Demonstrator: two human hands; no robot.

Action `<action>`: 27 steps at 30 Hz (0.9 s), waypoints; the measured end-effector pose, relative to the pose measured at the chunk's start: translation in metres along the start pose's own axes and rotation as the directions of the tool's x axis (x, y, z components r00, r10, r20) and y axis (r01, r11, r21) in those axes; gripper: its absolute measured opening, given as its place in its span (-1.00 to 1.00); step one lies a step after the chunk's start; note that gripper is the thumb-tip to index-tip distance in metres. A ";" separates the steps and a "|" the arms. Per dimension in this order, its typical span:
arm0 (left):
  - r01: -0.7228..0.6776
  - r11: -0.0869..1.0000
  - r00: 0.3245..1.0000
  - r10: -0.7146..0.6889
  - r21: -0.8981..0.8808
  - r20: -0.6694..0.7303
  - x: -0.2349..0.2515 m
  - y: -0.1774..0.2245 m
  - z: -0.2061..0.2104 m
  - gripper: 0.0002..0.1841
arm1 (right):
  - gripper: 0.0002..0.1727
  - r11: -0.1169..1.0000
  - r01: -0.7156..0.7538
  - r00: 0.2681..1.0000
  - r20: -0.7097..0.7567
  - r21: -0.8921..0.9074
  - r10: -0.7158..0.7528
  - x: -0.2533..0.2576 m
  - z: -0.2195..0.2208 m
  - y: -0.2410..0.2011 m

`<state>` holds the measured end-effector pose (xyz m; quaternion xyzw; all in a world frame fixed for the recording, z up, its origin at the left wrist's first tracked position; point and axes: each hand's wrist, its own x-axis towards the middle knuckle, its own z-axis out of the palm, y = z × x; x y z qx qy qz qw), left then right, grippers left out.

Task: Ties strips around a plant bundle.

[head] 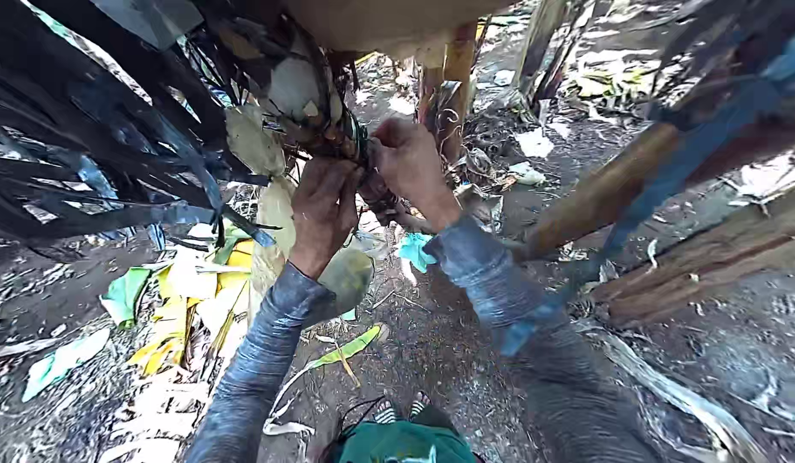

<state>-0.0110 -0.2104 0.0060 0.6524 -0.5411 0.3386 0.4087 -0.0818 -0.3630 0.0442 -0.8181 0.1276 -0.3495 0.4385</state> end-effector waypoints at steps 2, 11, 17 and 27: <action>-0.082 0.995 0.991 0.077 -0.051 -0.105 0.002 -0.010 0.010 -0.85 | -0.80 0.973 0.034 0.990 0.142 -0.229 -0.001 0.004 -0.013 -0.018; -0.131 0.991 0.978 0.122 -0.043 -0.167 0.004 -0.013 0.019 -0.86 | -0.77 0.954 -0.104 0.914 0.353 -0.280 0.203 0.031 -0.036 -0.037; -0.121 0.993 0.971 0.122 0.018 -0.206 0.004 -0.011 0.022 -0.87 | -0.86 0.960 -0.280 0.904 0.337 -0.001 0.264 0.022 -0.028 -0.031; -0.082 0.994 0.972 0.095 0.069 -0.213 0.004 -0.004 0.020 -0.87 | -0.71 0.445 -0.681 0.726 0.611 0.581 0.315 0.023 -0.018 0.005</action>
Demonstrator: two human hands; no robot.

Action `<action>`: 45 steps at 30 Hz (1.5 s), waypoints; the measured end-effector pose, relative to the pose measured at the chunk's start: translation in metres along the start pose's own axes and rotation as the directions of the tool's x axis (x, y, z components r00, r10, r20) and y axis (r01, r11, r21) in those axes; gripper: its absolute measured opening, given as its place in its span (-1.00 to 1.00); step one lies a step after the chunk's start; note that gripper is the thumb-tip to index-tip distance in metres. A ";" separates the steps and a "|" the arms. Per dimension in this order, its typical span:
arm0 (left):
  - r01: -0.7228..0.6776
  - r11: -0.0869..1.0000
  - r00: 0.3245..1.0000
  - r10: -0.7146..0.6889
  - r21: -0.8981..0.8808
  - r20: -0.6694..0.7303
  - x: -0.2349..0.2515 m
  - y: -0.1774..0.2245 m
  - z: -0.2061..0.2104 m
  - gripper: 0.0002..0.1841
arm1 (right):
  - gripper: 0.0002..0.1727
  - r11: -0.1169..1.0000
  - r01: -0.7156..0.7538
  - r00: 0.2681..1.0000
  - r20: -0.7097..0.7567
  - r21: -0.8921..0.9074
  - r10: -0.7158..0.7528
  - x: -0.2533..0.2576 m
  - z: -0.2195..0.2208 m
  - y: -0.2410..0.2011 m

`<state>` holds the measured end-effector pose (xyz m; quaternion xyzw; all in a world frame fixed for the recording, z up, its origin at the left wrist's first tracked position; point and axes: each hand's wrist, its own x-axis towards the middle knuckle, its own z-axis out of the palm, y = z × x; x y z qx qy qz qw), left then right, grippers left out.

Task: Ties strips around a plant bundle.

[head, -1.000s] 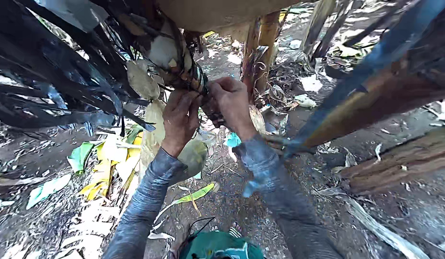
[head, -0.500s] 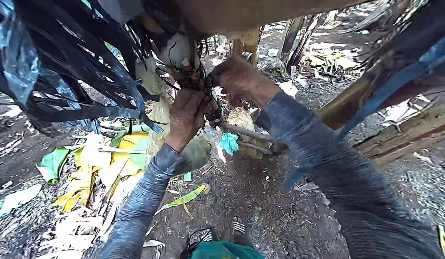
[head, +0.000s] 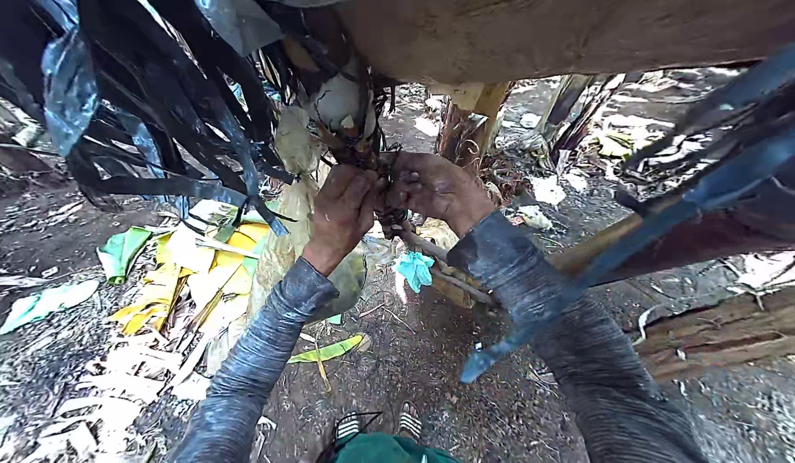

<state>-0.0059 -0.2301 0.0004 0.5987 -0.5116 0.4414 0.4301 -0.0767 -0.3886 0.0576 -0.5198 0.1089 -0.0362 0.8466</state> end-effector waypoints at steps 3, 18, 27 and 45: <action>-0.001 1.000 1.000 0.001 0.005 0.009 0.000 0.003 -0.003 -0.84 | -0.76 0.998 0.045 0.994 0.096 0.038 -0.048 0.002 -0.008 0.010; 0.135 0.978 0.991 -0.131 -0.157 0.036 -0.001 0.000 -0.002 -0.85 | -0.65 0.998 0.013 0.989 0.146 0.055 -0.021 0.005 -0.008 0.003; 0.097 0.994 0.995 -0.096 -0.054 0.024 0.002 0.002 -0.002 -0.85 | -0.68 0.286 0.263 0.864 0.094 -0.922 -0.494 -0.010 0.010 -0.007; 0.032 0.997 0.993 -0.039 0.063 0.111 0.009 0.002 -0.014 -0.88 | -0.50 0.529 0.702 0.658 -0.150 0.476 -0.738 -0.047 0.037 0.074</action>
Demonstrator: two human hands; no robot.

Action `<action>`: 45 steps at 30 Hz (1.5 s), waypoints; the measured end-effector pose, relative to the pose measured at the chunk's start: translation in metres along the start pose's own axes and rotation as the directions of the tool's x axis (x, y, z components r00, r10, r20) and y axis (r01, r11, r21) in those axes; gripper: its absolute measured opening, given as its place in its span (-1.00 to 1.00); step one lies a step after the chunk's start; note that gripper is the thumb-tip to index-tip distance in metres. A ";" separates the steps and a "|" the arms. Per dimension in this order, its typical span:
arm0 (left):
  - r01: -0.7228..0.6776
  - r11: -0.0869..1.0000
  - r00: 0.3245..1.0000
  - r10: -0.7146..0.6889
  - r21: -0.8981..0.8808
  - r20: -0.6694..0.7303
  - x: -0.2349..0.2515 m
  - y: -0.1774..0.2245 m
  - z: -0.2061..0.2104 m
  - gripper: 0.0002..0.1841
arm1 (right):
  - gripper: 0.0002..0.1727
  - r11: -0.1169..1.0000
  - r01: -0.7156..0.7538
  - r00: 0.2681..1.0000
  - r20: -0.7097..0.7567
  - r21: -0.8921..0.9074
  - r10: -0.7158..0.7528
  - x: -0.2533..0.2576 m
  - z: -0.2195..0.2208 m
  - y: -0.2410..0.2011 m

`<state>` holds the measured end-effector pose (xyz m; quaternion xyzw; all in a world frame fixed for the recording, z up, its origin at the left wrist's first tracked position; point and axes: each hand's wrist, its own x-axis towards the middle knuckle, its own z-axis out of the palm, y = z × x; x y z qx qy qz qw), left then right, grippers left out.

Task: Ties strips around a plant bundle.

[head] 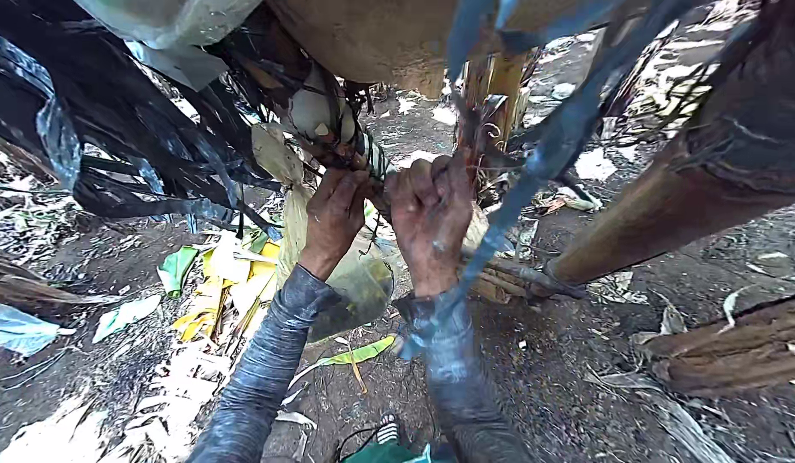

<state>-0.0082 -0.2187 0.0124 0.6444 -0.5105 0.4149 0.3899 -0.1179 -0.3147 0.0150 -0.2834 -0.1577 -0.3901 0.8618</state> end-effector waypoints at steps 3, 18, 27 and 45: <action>-0.108 0.993 0.992 0.111 -0.048 0.063 -0.003 -0.015 -0.012 -0.84 | -0.49 0.984 0.025 0.999 -0.033 -0.174 -0.031 -0.033 0.015 0.010; -0.423 0.878 0.517 0.436 -0.223 0.736 0.005 -0.041 -0.050 -0.68 | -0.52 0.524 0.492 0.871 0.390 -0.695 -0.299 -0.079 -0.029 0.085; -0.503 0.814 0.659 0.578 -0.290 0.481 -0.021 -0.072 -0.010 -0.84 | -0.52 0.636 0.362 0.932 0.286 -0.682 -0.224 -0.072 -0.033 0.081; -0.034 0.994 0.975 0.055 -0.103 0.216 -0.008 -0.001 -0.047 -0.71 | -0.72 0.081 0.129 0.983 0.117 -0.988 -0.139 -0.041 -0.041 -0.002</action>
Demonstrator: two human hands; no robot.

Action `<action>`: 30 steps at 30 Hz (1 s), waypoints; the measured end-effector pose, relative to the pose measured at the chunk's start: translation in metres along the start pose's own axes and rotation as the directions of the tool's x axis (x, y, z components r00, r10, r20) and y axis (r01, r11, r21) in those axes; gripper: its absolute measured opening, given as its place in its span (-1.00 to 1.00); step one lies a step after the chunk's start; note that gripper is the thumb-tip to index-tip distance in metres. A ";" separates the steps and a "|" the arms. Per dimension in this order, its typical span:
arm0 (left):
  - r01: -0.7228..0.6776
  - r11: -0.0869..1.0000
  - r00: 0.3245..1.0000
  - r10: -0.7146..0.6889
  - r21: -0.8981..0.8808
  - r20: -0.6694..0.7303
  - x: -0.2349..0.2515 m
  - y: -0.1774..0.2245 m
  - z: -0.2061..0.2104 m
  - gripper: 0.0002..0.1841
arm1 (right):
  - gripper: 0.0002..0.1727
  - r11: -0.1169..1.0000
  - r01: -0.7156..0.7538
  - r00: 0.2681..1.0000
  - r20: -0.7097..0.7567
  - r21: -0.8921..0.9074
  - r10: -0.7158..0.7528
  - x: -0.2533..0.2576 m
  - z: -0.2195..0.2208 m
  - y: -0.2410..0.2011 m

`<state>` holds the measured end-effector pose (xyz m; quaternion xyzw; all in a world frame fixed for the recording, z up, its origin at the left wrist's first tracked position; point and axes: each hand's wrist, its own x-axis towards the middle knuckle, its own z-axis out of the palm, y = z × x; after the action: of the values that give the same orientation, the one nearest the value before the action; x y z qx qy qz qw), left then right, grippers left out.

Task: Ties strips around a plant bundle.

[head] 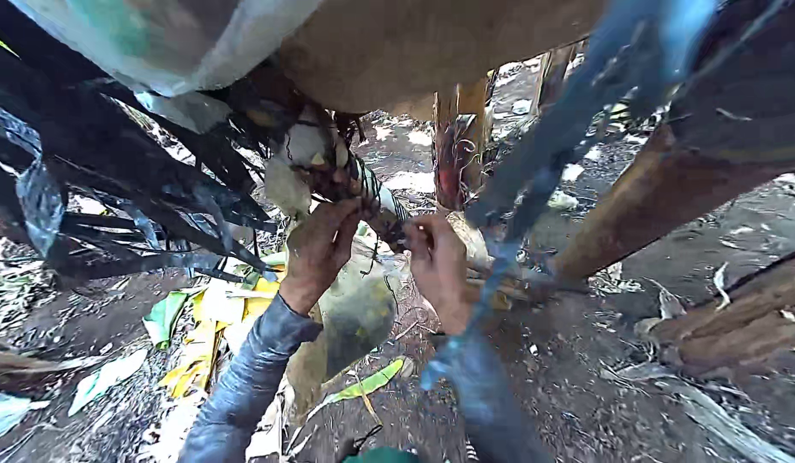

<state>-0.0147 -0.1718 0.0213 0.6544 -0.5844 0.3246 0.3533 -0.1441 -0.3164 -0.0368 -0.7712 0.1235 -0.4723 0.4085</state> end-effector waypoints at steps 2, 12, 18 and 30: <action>0.075 0.996 0.997 -0.075 -0.046 -0.008 0.004 0.007 0.005 -0.64 | -0.70 0.987 -0.073 0.997 -0.020 0.144 0.077 0.033 0.015 0.001; 0.166 0.975 0.979 -0.182 -0.150 -0.096 0.007 0.014 0.017 -0.58 | -0.75 0.998 0.047 0.979 0.198 0.050 -0.056 0.110 0.048 0.020; 0.251 0.954 0.945 -0.279 -0.164 -0.172 -0.009 0.008 0.020 -0.67 | -0.69 0.958 -0.285 0.794 0.564 0.016 0.227 0.115 -0.008 -0.037; 0.349 0.897 0.880 -0.413 -0.271 -0.236 -0.043 0.017 0.031 -0.77 | -0.73 -0.024 -0.815 0.564 0.803 0.579 0.193 0.107 0.006 -0.002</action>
<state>-0.0355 -0.1763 -0.0303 0.6596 -0.4181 0.2729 0.5618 -0.0832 -0.3735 0.0307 -0.3293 -0.0100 -0.0223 0.9439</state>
